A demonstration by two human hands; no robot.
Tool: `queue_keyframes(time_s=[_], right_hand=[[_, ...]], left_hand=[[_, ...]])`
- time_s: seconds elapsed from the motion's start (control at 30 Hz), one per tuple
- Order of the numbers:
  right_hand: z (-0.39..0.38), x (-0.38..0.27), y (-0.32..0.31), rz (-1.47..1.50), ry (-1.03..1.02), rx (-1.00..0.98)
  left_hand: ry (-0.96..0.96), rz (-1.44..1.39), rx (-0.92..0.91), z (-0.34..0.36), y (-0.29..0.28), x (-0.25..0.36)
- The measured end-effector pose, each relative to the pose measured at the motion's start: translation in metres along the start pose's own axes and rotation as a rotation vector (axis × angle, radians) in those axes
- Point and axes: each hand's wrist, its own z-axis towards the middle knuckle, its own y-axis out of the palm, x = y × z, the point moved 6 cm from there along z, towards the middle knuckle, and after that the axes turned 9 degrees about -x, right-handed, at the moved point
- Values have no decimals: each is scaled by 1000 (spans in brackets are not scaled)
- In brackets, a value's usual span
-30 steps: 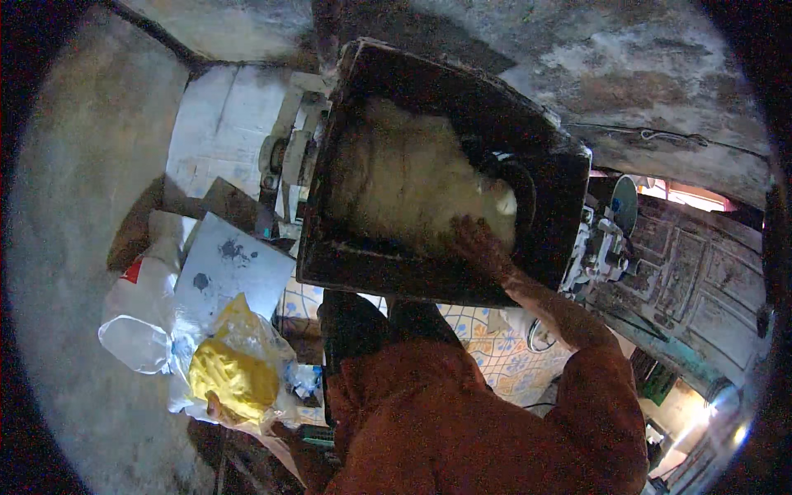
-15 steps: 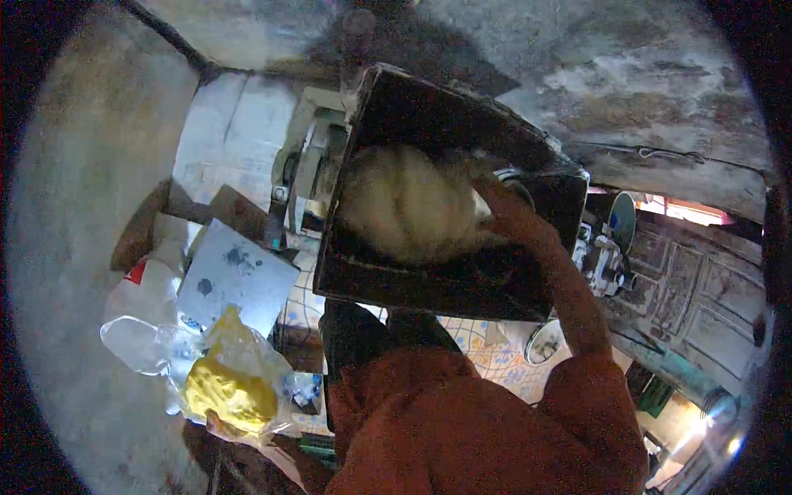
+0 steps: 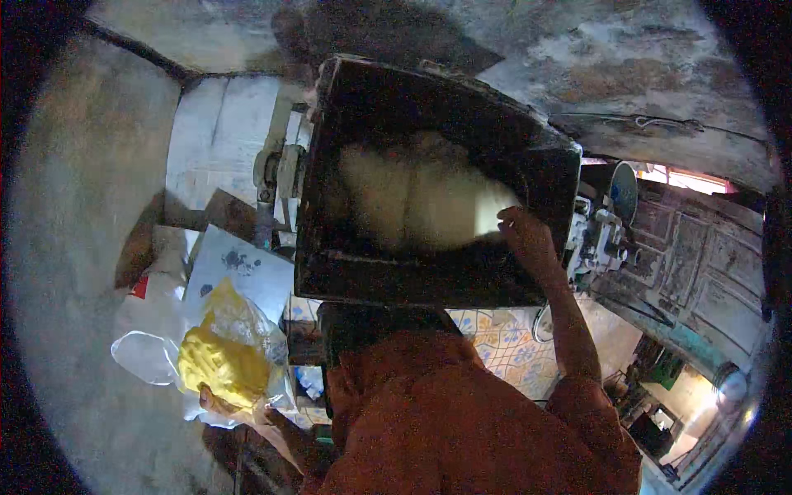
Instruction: The person adds yellow solid fat to a large mass of dough inside a industrial mixer and then uses a putty knife to scrape the remaining fat from the plastic packaging into a blue tray.
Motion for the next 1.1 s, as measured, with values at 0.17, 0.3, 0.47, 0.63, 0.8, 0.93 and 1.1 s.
queue_keyframes(time_s=[0.17,0.3,0.47,0.63,0.8,0.93,1.1], right_hand=[[6,-29,21,-75,171,-228],[-3,-20,38,-278,-115,-221],[-1,-72,92,-472,-517,-355],[28,-45,152,-604,-609,-232],[84,-57,165,-695,-507,-474],[104,-82,126,-765,-540,-584],[79,-82,48,-761,-162,-724]], left_hand=[[6,8,8,-6,-9,4],[1,2,14,-8,-6,3],[10,16,20,-11,-11,5],[1,4,18,-19,-10,-1],[7,-11,12,-20,-18,-2],[8,-45,14,-18,-21,-2],[-10,-60,8,-18,-19,-9]])
